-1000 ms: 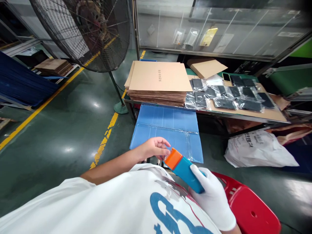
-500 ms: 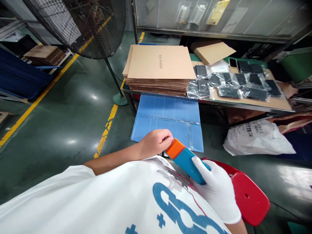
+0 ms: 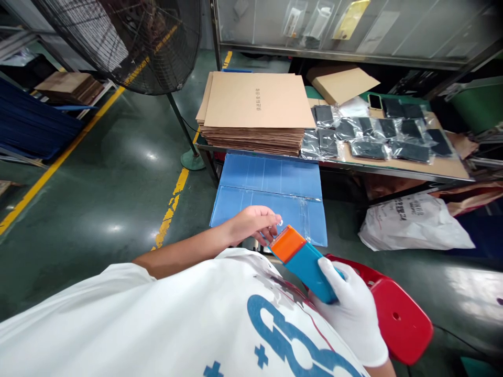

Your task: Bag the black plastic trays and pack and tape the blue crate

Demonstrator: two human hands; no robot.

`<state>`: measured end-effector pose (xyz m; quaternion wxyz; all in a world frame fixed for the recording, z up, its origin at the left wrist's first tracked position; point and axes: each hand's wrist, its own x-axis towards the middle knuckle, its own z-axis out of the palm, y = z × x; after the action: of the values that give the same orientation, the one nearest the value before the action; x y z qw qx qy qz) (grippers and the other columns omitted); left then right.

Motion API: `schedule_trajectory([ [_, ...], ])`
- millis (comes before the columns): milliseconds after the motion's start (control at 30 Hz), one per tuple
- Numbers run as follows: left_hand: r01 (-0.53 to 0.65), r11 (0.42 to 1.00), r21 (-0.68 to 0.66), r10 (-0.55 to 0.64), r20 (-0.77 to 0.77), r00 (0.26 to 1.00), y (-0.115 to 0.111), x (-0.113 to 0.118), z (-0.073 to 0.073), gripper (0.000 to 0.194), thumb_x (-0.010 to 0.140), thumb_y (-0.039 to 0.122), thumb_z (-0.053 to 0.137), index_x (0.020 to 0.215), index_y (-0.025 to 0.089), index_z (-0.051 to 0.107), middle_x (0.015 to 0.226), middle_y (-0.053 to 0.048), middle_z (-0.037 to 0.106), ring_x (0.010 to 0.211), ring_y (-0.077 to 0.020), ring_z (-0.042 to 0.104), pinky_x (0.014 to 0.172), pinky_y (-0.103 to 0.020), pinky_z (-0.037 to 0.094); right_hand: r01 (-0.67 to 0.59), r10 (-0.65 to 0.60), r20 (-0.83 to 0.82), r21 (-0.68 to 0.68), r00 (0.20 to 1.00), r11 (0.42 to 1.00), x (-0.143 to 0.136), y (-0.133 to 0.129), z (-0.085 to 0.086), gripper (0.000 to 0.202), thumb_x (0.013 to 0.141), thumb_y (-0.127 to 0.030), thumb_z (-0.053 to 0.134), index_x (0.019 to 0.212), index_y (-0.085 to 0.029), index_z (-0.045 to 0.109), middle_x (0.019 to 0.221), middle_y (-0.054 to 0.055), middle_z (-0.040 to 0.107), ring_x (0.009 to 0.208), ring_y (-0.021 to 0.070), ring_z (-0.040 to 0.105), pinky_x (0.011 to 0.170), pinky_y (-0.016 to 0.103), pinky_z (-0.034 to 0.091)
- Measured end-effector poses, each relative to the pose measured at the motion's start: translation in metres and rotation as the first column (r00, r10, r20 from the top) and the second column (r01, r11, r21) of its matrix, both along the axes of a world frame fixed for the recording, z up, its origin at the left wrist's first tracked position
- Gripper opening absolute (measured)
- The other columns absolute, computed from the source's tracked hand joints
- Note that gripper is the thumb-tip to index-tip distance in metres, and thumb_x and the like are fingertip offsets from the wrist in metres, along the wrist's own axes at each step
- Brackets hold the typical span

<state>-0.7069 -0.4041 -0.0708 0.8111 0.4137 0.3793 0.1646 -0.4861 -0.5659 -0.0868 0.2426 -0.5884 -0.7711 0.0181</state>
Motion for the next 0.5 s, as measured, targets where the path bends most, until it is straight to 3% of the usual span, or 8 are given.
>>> schedule_trajectory([
  [133, -0.062, 0.981, 0.181, 0.069, -0.035, 0.997, -0.004, 0.004, -0.008, 0.04, 0.068, 0.049, 0.073, 0.078, 0.015, 0.054, 0.066, 0.001, 0.061, 0.053, -0.0086, 0.057, 0.048, -0.018, 0.045, -0.038, 0.037, 0.067, 0.015, 0.997, 0.999, 0.002, 0.006, -0.001, 0.045, 0.08, -0.026, 0.058, 0.123, -0.018, 0.049, 0.094, 0.014, 0.058, 0.074, 0.0243, 0.058, 0.058, 0.035, 0.049],
  [267, -0.165, 0.916, 0.366, 0.173, 0.012, 0.985, -0.012, 0.005, -0.01, 0.035, 0.075, 0.048, 0.068, 0.077, 0.015, 0.056, 0.068, 0.001, 0.06, 0.057, -0.0089, 0.058, 0.052, -0.019, 0.046, -0.114, 0.102, 0.166, 0.067, 0.981, 0.991, 0.009, 0.013, 0.002, 0.035, 0.079, -0.026, 0.056, 0.113, -0.017, 0.054, 0.092, 0.017, 0.061, 0.071, 0.0269, 0.058, 0.055, 0.037, 0.047],
  [333, -0.194, 0.842, 0.504, 0.213, 0.021, 0.977, -0.017, 0.004, -0.006, 0.029, 0.079, 0.043, 0.066, 0.076, 0.015, 0.057, 0.067, 0.0, 0.061, 0.059, -0.0095, 0.059, 0.055, -0.02, 0.046, -0.139, 0.116, 0.205, 0.1, 0.972, 0.985, 0.013, 0.014, 0.007, 0.03, 0.079, -0.028, 0.056, 0.107, -0.017, 0.058, 0.088, 0.017, 0.062, 0.068, 0.0275, 0.058, 0.053, 0.038, 0.046],
  [400, -0.197, 0.722, 0.664, 0.256, 0.009, 0.967, -0.023, 0.002, 0.001, 0.024, 0.081, 0.037, 0.065, 0.075, 0.015, 0.06, 0.068, -0.001, 0.062, 0.061, -0.0095, 0.057, 0.058, -0.021, 0.046, -0.128, 0.112, 0.189, 0.075, 0.975, 0.989, 0.018, 0.012, 0.014, 0.025, 0.08, -0.034, 0.056, 0.098, -0.017, 0.063, 0.081, 0.016, 0.064, 0.065, 0.0269, 0.058, 0.053, 0.037, 0.046],
  [500, -0.214, 0.573, 0.791, 0.319, 0.026, 0.948, -0.03, 0.003, 0.013, 0.02, 0.083, 0.032, 0.065, 0.072, 0.015, 0.063, 0.068, -0.002, 0.063, 0.06, -0.0088, 0.055, 0.058, -0.021, 0.044, 0.027, -0.021, 0.051, -0.118, 0.998, 0.993, 0.025, 0.007, 0.025, 0.031, 0.082, -0.044, 0.053, 0.08, -0.017, 0.066, 0.07, 0.011, 0.065, 0.059, 0.0228, 0.058, 0.051, 0.032, 0.046],
])
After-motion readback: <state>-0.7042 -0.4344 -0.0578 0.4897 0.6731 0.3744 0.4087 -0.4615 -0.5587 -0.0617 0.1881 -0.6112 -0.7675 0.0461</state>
